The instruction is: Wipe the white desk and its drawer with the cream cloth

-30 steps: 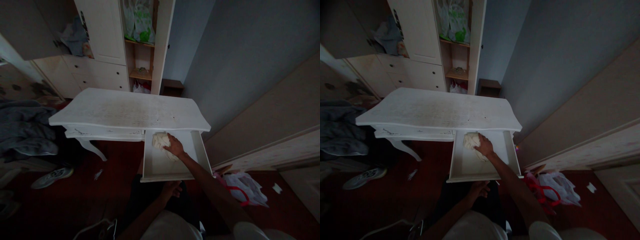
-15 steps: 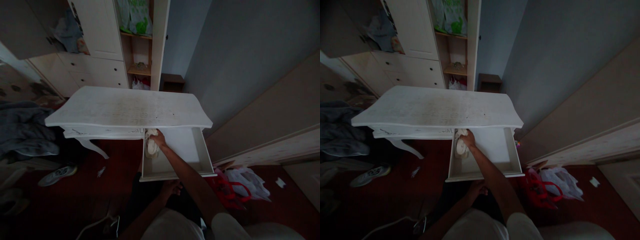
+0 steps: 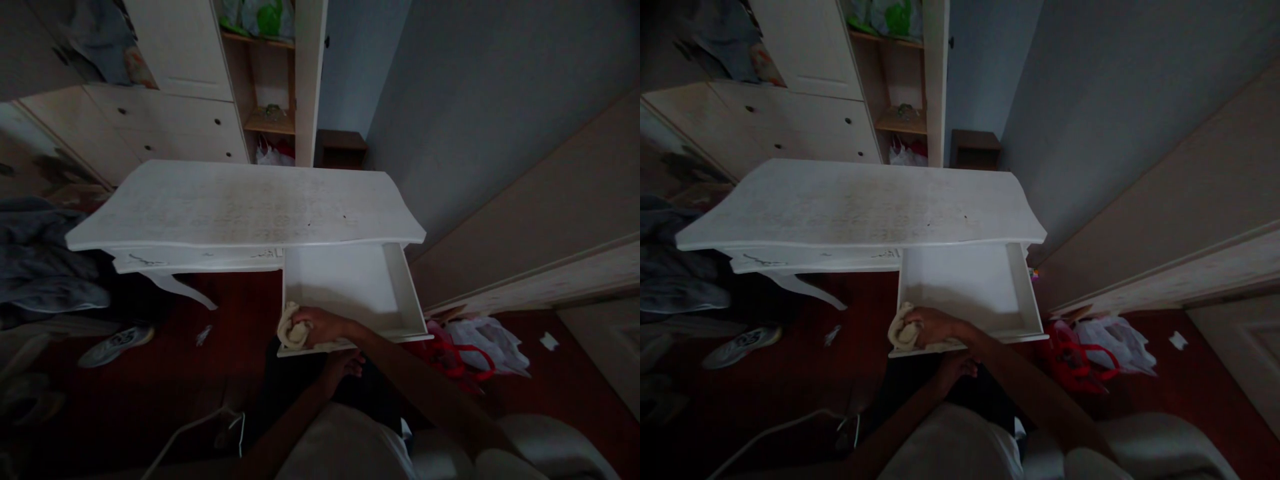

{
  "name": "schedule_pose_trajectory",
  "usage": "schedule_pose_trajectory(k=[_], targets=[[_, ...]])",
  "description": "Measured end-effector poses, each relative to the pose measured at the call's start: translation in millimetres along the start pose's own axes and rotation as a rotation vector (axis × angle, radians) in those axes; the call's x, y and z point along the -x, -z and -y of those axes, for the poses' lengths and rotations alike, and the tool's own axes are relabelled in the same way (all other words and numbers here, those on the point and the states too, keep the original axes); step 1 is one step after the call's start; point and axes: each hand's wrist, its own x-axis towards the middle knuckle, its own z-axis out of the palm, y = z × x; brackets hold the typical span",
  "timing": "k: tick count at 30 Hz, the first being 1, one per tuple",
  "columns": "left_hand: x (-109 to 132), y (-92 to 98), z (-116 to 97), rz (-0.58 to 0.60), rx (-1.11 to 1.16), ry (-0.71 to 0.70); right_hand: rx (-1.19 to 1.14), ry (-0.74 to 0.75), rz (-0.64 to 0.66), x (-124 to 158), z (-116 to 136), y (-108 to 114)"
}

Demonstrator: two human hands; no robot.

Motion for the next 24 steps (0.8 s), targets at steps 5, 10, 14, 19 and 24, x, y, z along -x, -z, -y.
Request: schedule_pose_trajectory(k=[5,10,14,19,24], targets=[[-1.3,2.9,3.2,-0.003,-0.037,-0.002,0.236,0.044,-0.024,4.9,28.5,-1.9],[-5.8,5.5,9.1,-0.040,-0.068,0.004,0.342,0.013,-0.303,-5.1,41.9,-10.0],[-4.4,4.2,7.0,-0.006,-0.095,0.077,0.397,-0.066,-0.478,-33.1,49.1,7.2],[-0.8,3.7,0.4,-0.015,-0.117,0.121,0.373,-0.115,-0.685,-67.8,49.9,46.5],[1.1,3.8,-2.8,-0.012,-0.106,0.122,0.171,-0.005,-0.735,-74.9,29.9,54.2]])
